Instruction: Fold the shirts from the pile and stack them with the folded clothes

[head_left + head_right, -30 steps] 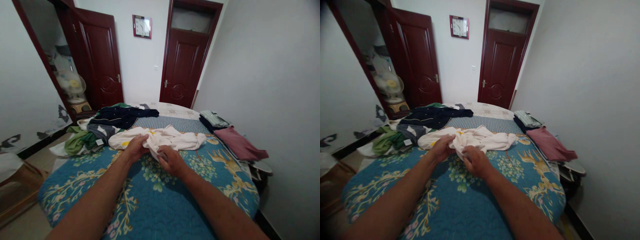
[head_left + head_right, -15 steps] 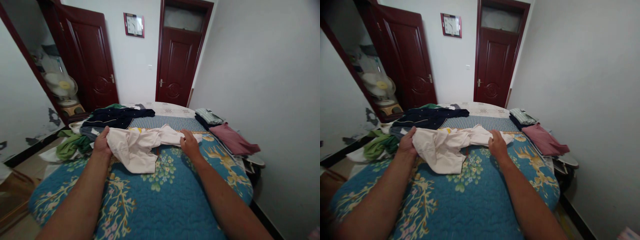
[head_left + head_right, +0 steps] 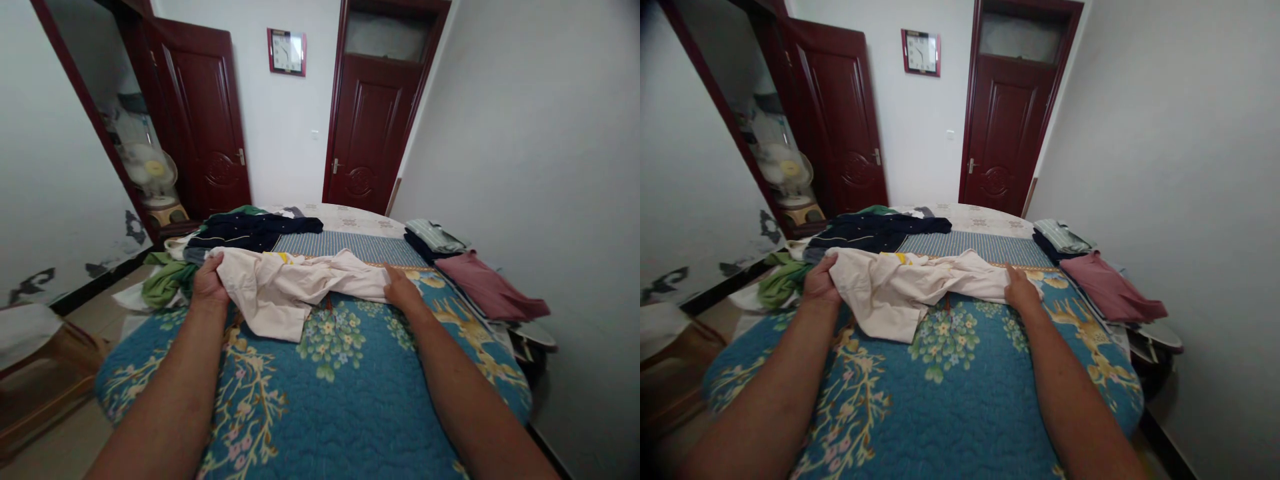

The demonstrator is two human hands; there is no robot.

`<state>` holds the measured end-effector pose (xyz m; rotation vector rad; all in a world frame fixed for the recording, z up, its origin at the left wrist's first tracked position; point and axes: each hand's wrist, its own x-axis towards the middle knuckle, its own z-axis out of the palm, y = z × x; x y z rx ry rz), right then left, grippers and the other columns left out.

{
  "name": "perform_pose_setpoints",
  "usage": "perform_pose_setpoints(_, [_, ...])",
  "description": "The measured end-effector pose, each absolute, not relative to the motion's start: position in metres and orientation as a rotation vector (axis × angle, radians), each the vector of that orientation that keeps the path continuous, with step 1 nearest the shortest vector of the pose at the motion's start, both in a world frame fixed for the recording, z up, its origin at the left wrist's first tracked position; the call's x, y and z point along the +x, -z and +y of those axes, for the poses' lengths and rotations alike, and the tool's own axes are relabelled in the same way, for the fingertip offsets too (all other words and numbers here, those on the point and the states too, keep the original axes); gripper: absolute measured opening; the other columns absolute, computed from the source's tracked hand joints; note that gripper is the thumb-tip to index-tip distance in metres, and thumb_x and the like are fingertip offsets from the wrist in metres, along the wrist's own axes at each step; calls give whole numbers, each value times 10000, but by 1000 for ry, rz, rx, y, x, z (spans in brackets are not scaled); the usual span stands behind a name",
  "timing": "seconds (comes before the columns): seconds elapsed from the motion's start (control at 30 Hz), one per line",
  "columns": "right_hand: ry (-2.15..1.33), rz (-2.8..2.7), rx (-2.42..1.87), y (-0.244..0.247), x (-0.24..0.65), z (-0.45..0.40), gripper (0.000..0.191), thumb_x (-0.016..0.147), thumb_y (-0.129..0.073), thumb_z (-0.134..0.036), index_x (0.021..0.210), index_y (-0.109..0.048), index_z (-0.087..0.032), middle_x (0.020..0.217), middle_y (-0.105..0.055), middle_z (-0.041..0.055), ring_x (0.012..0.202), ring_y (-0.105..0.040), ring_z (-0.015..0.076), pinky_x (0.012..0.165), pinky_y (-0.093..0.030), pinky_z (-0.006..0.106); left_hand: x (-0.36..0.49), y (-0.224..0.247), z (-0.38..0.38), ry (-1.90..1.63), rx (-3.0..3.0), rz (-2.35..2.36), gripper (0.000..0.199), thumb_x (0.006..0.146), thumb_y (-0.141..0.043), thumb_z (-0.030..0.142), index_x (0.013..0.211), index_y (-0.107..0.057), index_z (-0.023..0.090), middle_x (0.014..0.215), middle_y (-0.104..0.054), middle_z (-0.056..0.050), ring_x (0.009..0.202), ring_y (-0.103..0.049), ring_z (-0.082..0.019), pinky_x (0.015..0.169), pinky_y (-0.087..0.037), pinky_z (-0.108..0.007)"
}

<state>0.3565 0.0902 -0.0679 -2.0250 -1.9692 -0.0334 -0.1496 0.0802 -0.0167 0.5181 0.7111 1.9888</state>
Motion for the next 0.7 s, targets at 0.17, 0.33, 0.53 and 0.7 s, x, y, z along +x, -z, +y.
perform_pose_setpoints(0.17, [204,-2213,-1987,55,339,80,745,947,-473,-109,1657,-430,-333,1778,-230,139,1168,-724,290,918,-576,389,-147,20,82,-1993,436,758,81,811,-742,157,852,-679,188,754,-734,-26,827,-776,-237,825,-668,-366])
perform_pose_setpoints(0.33, [181,-2387,-1680,54,325,80,485,979,-486,-164,1411,-666,-291,1750,-332,60,1252,-670,260,929,-560,342,-144,17,80,-1978,593,725,219,787,-843,255,869,-648,199,738,-700,25,706,-734,-181,721,-648,-302])
perform_pose_setpoints(0.53, [-18,-2198,-1563,60,328,85,415,940,-540,-202,1343,-640,-195,1275,-740,106,1124,-685,227,988,-500,305,-142,13,74,-1945,643,727,313,735,-905,254,879,-632,198,736,-683,43,765,-739,-184,770,-638,-303])
perform_pose_setpoints(0.7, [-103,-2039,-1468,54,328,79,281,917,-490,-220,1153,-641,-205,1075,-760,85,964,-690,231,885,-494,304,-142,13,73,-1946,629,714,315,732,-911,250,858,-628,195,740,-679,24,909,-758,-247,837,-643,-359])
